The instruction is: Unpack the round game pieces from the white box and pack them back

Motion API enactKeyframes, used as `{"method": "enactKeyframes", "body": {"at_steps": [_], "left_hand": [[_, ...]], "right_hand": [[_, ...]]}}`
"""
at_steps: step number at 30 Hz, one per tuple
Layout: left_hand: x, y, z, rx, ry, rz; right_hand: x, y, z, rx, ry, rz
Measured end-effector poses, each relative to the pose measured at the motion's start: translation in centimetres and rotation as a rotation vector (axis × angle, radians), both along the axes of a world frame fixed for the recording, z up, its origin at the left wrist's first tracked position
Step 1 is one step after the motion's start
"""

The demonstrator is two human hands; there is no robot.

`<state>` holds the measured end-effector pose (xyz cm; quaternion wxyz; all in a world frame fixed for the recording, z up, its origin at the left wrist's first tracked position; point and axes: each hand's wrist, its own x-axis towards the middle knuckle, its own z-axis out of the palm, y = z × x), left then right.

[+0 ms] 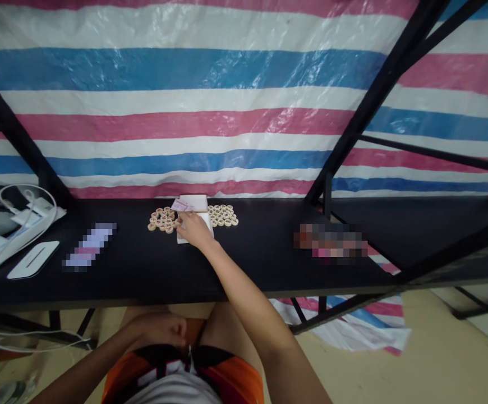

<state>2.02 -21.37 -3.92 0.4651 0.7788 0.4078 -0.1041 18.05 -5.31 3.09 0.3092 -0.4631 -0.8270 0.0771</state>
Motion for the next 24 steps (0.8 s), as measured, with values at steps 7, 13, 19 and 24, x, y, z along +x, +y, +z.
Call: {"method": "enactKeyframes", "body": {"at_steps": [7,13,19,24], "left_hand": [[0.0,5.6,9.9,0.057,-0.591,0.232],[0.4,13.7,8.4,0.463,-0.625,0.632],[-0.1,14.0,5.8,0.625,-0.703,0.547],[-0.2,14.1,5.1,0.664,-0.637,0.511]], "right_hand": [[1.8,-2.4,-1.8,-0.033,0.261,0.092],[2.1,-2.4,-2.2,-0.080,0.382,0.020],[2.2,-2.6,-2.0,-0.069,0.339,0.062],[2.4,-2.3,-2.5,-0.066,0.359,0.092]]}}
